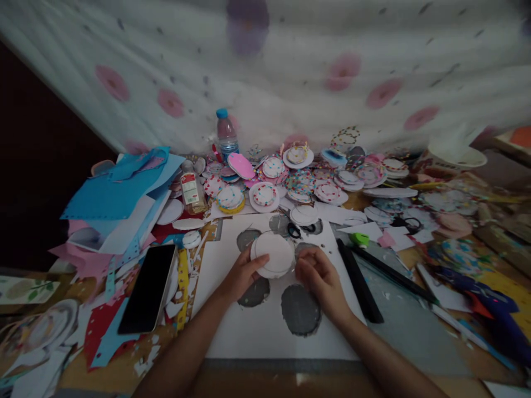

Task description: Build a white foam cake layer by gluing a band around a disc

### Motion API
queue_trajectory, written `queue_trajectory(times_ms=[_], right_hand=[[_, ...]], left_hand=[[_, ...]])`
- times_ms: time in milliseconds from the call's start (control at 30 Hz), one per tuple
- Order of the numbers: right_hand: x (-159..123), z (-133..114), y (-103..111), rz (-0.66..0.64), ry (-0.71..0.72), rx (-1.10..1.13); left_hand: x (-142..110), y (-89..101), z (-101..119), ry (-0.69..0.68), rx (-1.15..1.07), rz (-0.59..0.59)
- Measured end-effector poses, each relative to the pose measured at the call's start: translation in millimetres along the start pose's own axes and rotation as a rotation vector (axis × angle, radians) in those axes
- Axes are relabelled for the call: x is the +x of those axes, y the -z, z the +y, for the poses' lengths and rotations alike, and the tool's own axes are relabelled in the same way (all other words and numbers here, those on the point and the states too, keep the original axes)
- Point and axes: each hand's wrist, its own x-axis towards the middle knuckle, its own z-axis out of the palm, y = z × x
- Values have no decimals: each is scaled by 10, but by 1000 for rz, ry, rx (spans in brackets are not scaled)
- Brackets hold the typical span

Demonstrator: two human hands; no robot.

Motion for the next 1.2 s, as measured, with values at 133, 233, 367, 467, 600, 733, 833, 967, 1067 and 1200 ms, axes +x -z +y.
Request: queue_trajectory(times_ms=[133,233,367,467,600,733,833,967,1067,1200], right_hand=[[15,-38,-15,-53,-18,-66],[24,-52,1,-58,-24,-66],[32,-72,22,-63,-46,-42],[29,-88,26,-80,-53,-64],[28,-97,33,-105,-57,-68],[41,-92,68,-158,-109,-9],[44,-80,101,-220,-137,39],[32,-67,112,-277,-215,79],[23,-86,98,-264,-269,119],[23,-131,87,-230,-348,181]], left_hand=[[-7,17,1,3,-30,-12],[-15,29,-9,21,-16,-29],[-28,27,6,58,18,-47],[-37,37,30,66,55,-72],[-48,84,34,45,124,-146],[-50,140,5,11,207,-190],[-61,165,-3,7,247,-218],[-98,159,46,-4,296,-257],[-122,109,110,-44,301,-309],[-110,35,168,-184,300,-365]])
